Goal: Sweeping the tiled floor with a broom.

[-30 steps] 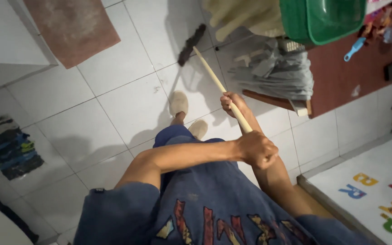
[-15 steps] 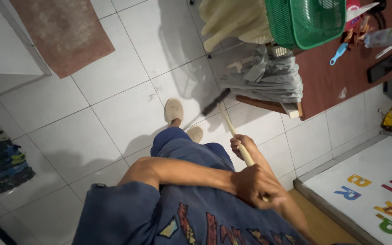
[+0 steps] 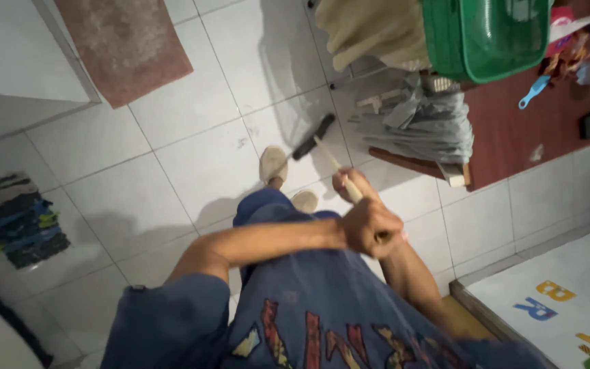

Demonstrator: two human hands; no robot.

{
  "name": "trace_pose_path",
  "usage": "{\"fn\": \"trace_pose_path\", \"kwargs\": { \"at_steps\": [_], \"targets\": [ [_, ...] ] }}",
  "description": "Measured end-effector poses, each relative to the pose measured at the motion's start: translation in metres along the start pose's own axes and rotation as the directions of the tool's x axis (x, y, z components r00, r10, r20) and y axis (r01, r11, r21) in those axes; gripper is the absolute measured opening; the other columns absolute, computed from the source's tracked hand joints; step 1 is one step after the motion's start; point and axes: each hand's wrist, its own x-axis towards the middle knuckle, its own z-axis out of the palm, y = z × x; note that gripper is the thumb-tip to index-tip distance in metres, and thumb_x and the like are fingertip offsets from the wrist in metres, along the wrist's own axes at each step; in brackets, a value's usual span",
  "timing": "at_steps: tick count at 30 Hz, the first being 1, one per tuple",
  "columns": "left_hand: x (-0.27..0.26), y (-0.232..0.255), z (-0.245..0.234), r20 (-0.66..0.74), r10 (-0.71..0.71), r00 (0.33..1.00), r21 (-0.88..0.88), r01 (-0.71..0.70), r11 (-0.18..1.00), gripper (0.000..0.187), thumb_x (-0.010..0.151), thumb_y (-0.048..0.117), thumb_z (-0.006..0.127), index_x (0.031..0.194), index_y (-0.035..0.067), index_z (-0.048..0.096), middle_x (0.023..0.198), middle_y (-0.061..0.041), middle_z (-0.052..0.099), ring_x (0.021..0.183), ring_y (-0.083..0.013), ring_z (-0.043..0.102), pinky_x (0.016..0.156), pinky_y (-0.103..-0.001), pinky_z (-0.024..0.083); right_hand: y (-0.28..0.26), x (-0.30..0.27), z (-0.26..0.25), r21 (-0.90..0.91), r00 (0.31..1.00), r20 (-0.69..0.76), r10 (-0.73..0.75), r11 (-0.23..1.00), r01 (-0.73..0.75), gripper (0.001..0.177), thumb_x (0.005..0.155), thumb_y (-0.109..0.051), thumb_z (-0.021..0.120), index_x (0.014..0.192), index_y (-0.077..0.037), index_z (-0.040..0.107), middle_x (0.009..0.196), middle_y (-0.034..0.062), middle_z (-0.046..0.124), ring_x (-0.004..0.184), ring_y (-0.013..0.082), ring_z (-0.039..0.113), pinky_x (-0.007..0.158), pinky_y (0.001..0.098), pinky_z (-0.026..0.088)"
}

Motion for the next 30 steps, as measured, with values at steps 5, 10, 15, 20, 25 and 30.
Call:
{"fn": "trace_pose_path", "kwargs": {
  "at_steps": [5,10,15,20,25,30],
  "targets": [
    [0.011,-0.014,-0.018,-0.033,0.069,0.997,0.083,-0.066,0.994,0.037,0.089,0.009,0.062,0.058,0.005,0.042,0.054,-0.01,0.049,0.046,-0.0272,0.049,0.05,-0.04,0.038,-0.015,0.002,0.055,0.048,0.998,0.061,-0.022,0.999,0.019,0.024,0.104,-0.012,0.047,0.081,-0.008,0.043,0.064,-0.0005,0.047,0.05,0.0087,0.045,0.048,0.0204,0.039],
    [0.017,-0.03,-0.016,-0.03,0.039,0.999,0.185,-0.033,0.982,0.039,0.089,0.005,0.063,0.058,0.004,0.04,0.053,-0.011,0.048,0.044,-0.0283,0.047,0.049,-0.04,0.036,-0.038,0.026,0.055,-0.167,0.999,0.052,-0.005,0.986,0.014,0.025,0.1,-0.018,0.048,0.076,-0.011,0.044,0.06,-0.0026,0.048,0.045,0.0071,0.044,0.042,0.0209,0.036],
    [0.026,-0.054,-0.012,-0.007,0.068,0.998,0.245,-0.064,0.967,0.041,0.091,0.004,0.064,0.058,0.005,0.039,0.053,-0.01,0.046,0.046,-0.0266,0.049,0.051,-0.041,0.037,-0.088,0.11,0.018,-0.192,0.985,0.134,0.106,0.978,-0.079,0.026,0.1,-0.019,0.046,0.077,-0.009,0.045,0.06,-0.0017,0.047,0.046,0.0068,0.045,0.042,0.021,0.038],
    [0.049,-0.085,-0.019,0.042,0.085,0.995,0.37,-0.095,0.924,0.04,0.09,0.005,0.065,0.058,0.006,0.042,0.055,-0.009,0.05,0.05,-0.0278,0.054,0.052,-0.042,0.04,-0.14,0.189,0.021,-0.248,0.985,0.116,0.129,0.964,-0.097,0.024,0.099,-0.017,0.046,0.077,-0.008,0.044,0.059,-0.001,0.045,0.044,0.0073,0.042,0.04,0.0238,0.037],
    [0.092,-0.128,-0.003,0.021,0.001,1.0,0.472,-0.011,0.882,0.036,0.092,0.007,0.066,0.061,0.007,0.048,0.059,-0.009,0.053,0.057,-0.0281,0.059,0.056,-0.043,0.045,-0.201,0.225,0.029,-0.387,0.969,0.161,0.19,0.915,-0.115,0.03,0.101,-0.023,0.048,0.074,-0.012,0.042,0.055,-0.002,0.041,0.041,0.0102,0.038,0.037,0.0265,0.035],
    [0.15,-0.167,0.023,-0.124,-0.043,0.991,0.654,0.114,0.748,0.03,0.089,0.014,0.074,0.069,0.007,0.053,0.072,-0.009,0.06,0.077,-0.0296,0.063,0.074,-0.044,0.05,-0.269,0.221,0.046,-0.519,0.94,0.22,0.259,0.847,-0.112,0.032,0.102,-0.026,0.045,0.074,-0.012,0.041,0.055,-0.0014,0.041,0.042,0.0131,0.037,0.038,0.0283,0.035]
  ]
}}
